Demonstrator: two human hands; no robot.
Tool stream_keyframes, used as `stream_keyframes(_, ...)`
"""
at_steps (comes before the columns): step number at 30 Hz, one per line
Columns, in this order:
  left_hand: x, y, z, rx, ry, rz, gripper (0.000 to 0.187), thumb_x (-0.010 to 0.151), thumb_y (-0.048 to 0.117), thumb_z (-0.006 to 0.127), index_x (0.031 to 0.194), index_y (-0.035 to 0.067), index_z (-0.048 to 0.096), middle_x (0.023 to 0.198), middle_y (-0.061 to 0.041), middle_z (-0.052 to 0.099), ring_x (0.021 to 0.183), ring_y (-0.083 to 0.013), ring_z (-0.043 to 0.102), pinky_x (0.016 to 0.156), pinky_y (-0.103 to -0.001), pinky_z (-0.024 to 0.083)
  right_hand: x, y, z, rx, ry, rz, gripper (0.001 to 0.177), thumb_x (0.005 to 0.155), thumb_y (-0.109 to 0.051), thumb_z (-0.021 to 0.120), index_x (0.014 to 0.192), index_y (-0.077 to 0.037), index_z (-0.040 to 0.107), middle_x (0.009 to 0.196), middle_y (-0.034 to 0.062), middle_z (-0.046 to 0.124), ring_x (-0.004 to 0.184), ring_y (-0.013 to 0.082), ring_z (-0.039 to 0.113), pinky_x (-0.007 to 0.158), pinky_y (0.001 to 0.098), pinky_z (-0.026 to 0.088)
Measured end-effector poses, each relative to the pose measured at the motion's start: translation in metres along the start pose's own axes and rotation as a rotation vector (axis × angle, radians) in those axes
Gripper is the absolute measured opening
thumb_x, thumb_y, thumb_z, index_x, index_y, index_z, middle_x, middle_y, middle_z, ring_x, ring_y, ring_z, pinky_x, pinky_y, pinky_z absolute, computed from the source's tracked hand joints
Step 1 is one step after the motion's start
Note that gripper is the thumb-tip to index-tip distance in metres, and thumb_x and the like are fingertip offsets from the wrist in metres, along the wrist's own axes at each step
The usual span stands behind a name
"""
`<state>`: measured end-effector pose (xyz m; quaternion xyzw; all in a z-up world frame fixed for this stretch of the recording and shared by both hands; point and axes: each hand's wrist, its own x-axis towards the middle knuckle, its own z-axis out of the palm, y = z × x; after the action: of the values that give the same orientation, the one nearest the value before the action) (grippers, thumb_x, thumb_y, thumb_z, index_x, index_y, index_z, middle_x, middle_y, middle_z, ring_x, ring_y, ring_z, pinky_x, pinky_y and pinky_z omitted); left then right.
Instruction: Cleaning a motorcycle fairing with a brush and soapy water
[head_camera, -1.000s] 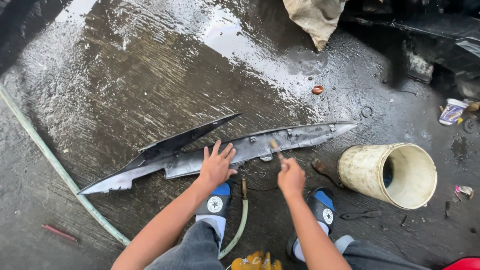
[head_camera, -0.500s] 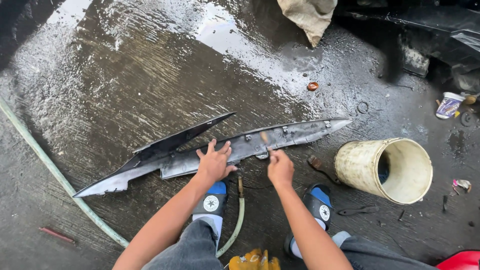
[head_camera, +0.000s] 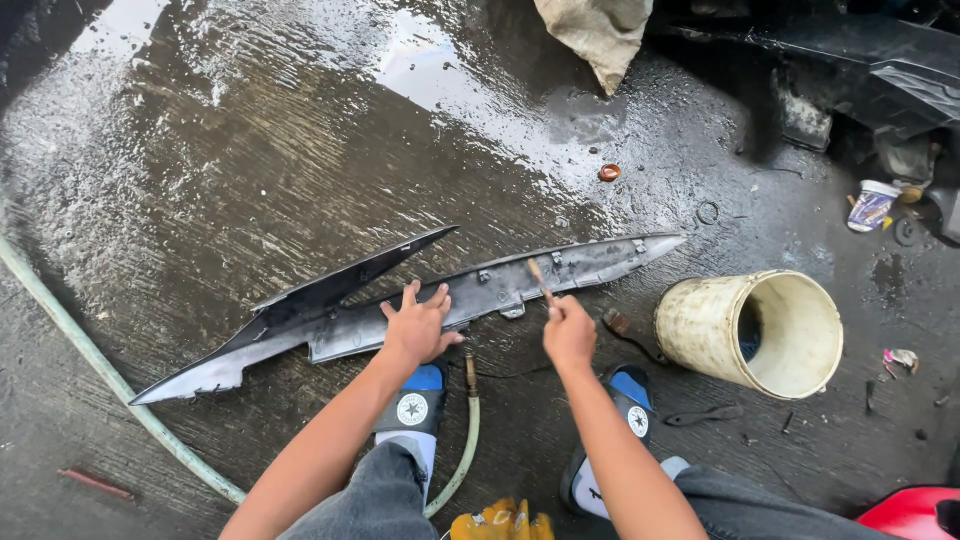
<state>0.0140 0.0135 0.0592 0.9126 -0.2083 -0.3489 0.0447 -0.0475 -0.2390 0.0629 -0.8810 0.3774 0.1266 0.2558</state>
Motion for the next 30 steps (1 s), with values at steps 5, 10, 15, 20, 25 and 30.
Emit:
stream_keyframes(5, -0.004, 0.002, 0.000, 0.001, 0.022, -0.001, 0.074, 0.090, 0.061, 0.065, 0.152, 0.022, 0.049, 0.165, 0.015, 0.036, 0.151, -0.0372, 0.022, 0.099, -0.082, 0.039, -0.007, 0.003, 0.002, -0.027, -0.032, -0.025, 0.020, 0.097, -0.021, 0.063, 0.111, -0.028, 0.076, 0.113, 0.0123, 0.077, 0.109, 0.0420, 0.071, 0.095, 0.0532, 0.058)
stream_keyframes(10, -0.004, 0.000, -0.002, -0.003, 0.019, -0.005, 0.074, 0.090, 0.061, 0.066, 0.152, 0.023, 0.049, 0.165, 0.016, 0.035, 0.151, -0.0368, 0.021, 0.099, -0.082, 0.039, 0.010, 0.009, -0.020, -0.046, 0.002, -0.030, 0.019, 0.098, -0.018, 0.064, 0.112, -0.021, 0.076, 0.112, 0.0192, 0.076, 0.108, 0.0464, 0.070, 0.093, 0.0560, 0.058)
stream_keyframes(15, -0.007, 0.003, -0.006, -0.004, 0.026, -0.008, 0.075, 0.090, 0.060, 0.066, 0.152, 0.022, 0.049, 0.165, 0.015, 0.036, 0.150, -0.0373, 0.021, 0.100, -0.082, 0.039, -0.002, 0.016, -0.005, -0.139, -0.140, -0.115, 0.018, 0.094, -0.024, 0.068, 0.109, -0.030, 0.077, 0.112, 0.0080, 0.078, 0.107, 0.0396, 0.073, 0.091, 0.0519, 0.060)
stream_keyframes(20, -0.005, 0.001, -0.001, -0.003, 0.035, -0.005, 0.075, 0.090, 0.062, 0.066, 0.152, 0.022, 0.049, 0.165, 0.016, 0.035, 0.150, -0.0384, 0.021, 0.100, -0.082, 0.039, 0.039, 0.023, -0.057, -0.266, -0.242, -0.164, 0.018, 0.091, -0.024, 0.070, 0.106, -0.027, 0.080, 0.108, 0.0095, 0.079, 0.111, 0.0401, 0.071, 0.096, 0.0532, 0.057)
stream_keyframes(25, -0.005, 0.001, -0.002, 0.011, 0.041, -0.014, 0.075, 0.090, 0.061, 0.066, 0.152, 0.022, 0.049, 0.165, 0.016, 0.036, 0.150, -0.0386, 0.022, 0.100, -0.081, 0.039, 0.066, 0.006, -0.082, -0.472, -0.252, -0.165, 0.018, 0.091, -0.031, 0.070, 0.105, -0.036, 0.079, 0.111, 0.0000, 0.080, 0.113, 0.0357, 0.072, 0.098, 0.0507, 0.058)
stream_keyframes(30, -0.010, 0.002, -0.007, -0.010, 0.042, -0.001, 0.074, 0.091, 0.060, 0.066, 0.152, 0.022, 0.049, 0.165, 0.015, 0.037, 0.149, -0.0386, 0.023, 0.101, -0.079, 0.040, 0.067, -0.014, -0.093, -0.587, -0.430, -0.271, 0.023, 0.095, -0.026, 0.066, 0.112, -0.027, 0.081, 0.120, 0.0098, 0.078, 0.122, 0.0378, 0.068, 0.106, 0.0509, 0.054)
